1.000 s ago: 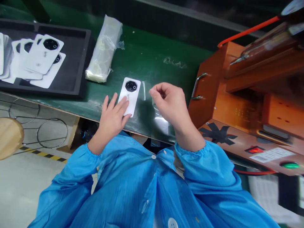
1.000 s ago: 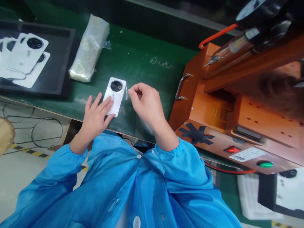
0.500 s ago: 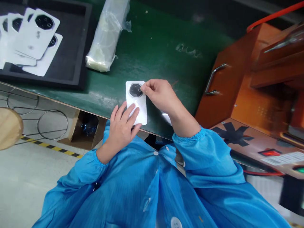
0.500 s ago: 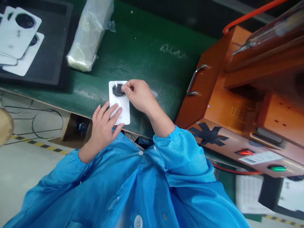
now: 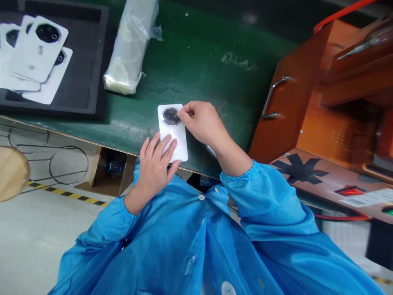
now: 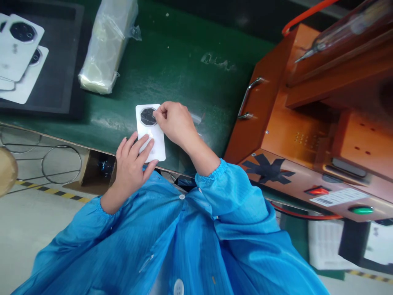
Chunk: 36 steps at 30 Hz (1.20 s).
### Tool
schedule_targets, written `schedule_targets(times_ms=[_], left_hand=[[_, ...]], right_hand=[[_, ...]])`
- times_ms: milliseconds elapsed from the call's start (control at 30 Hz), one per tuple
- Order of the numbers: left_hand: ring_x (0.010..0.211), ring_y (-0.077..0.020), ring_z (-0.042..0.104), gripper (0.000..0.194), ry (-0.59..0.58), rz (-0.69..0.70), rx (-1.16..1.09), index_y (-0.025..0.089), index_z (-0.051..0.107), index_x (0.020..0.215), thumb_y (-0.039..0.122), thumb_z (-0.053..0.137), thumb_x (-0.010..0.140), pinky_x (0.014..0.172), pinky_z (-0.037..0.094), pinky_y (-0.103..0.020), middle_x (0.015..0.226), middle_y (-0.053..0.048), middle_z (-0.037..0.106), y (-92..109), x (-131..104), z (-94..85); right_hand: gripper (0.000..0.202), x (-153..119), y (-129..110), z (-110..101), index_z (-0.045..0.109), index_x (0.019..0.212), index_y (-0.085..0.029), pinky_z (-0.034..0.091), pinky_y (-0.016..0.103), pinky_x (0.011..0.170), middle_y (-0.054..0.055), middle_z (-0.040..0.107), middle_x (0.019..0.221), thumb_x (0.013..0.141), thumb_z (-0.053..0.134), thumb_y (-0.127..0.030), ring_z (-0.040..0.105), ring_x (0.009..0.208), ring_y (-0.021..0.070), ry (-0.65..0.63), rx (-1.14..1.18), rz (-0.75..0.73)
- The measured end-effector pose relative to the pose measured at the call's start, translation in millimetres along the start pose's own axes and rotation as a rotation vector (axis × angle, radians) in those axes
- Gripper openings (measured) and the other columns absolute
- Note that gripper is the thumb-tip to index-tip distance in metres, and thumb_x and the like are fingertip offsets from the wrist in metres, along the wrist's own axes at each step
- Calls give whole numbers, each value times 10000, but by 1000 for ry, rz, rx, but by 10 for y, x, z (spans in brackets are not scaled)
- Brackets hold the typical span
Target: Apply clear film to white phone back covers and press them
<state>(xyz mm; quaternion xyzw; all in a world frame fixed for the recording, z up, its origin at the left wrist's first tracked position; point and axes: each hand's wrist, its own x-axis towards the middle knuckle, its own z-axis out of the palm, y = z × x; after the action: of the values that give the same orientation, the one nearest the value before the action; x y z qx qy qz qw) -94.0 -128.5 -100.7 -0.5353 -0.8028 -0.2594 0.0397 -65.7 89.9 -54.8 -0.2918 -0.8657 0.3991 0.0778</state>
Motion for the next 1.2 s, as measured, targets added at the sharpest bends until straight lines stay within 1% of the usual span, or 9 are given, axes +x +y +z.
schedule_targets(times_ms=[300, 533, 633, 800, 900, 967, 1033, 1133, 1200], left_hand=[[1571, -356, 476, 514, -36, -47, -39, 238, 630, 1526, 470, 585, 1068, 1335, 266, -561, 1583, -119, 640, -4, -3, -7], [1555, -368, 494, 507, 8, -9, 2, 202, 643, 1506, 455, 600, 1068, 1319, 290, -561, 1555, -136, 662, -5, 2, 3], [1560, -364, 489, 506, 0, -19, -6, 221, 639, 1512, 465, 591, 1071, 1320, 287, -567, 1559, -133, 658, -6, 3, -4], [1568, -364, 480, 503, -6, -10, -13, 226, 636, 1512, 458, 605, 1067, 1319, 291, -575, 1557, -140, 657, -23, -3, -21], [1569, -368, 476, 505, -2, -1, -15, 220, 631, 1515, 444, 616, 1063, 1318, 289, -583, 1554, -144, 658, -27, -8, -16], [1573, -368, 470, 508, -8, -12, -19, 230, 626, 1523, 445, 615, 1062, 1318, 288, -590, 1561, -141, 653, -20, -11, -5], [1572, -371, 470, 508, -8, -23, -19, 235, 628, 1520, 448, 620, 1059, 1317, 290, -598, 1563, -143, 650, -13, -13, 0], [1558, -364, 486, 472, 8, -35, -70, 224, 628, 1514, 407, 577, 1083, 1310, 310, -612, 1561, -159, 642, -36, -11, -50], [1531, -337, 518, 446, 55, -82, -196, 208, 621, 1516, 344, 492, 1111, 1280, 386, -584, 1586, -174, 602, -80, 8, -143]], right_hand=[[230, 17, 7, 60, 600, 734, -224, 441, 388, 791, 43, 646, 741, 946, 674, -175, 575, 743, 216, 33, -60, 4], [259, 44, -2, 96, 565, 700, -236, 468, 408, 801, 38, 630, 698, 927, 673, -172, 572, 704, 217, 64, -121, 6], [232, 52, -13, 122, 579, 715, -231, 489, 427, 823, 51, 640, 713, 919, 671, -173, 601, 723, 237, 73, -165, 4], [250, 53, 54, 170, 618, 778, -211, 510, 442, 847, 93, 679, 812, 940, 738, -360, 653, 819, 279, 126, -237, -18], [234, 12, 93, 129, 658, 975, -194, 509, 403, 812, 107, 705, 895, 932, 750, -404, 658, 862, 282, 244, -261, -72], [224, -73, 59, 57, 653, 1102, -190, 500, 375, 782, 119, 725, 976, 957, 705, -353, 663, 883, 280, 292, -294, -112], [170, -233, -23, -23, 659, 1129, -176, 499, 368, 773, 142, 736, 1052, 992, 623, -270, 675, 899, 280, 264, -378, -139], [175, -614, -137, -66, 706, 1099, -139, 532, 412, 841, 174, 755, 1098, 1022, 571, -217, 707, 960, 309, 79, -501, -230], [303, -909, -147, 4, 714, 1235, -98, 557, 476, 957, 216, 754, 1254, 1017, 653, -298, 711, 1128, 362, -35, -497, -348]])
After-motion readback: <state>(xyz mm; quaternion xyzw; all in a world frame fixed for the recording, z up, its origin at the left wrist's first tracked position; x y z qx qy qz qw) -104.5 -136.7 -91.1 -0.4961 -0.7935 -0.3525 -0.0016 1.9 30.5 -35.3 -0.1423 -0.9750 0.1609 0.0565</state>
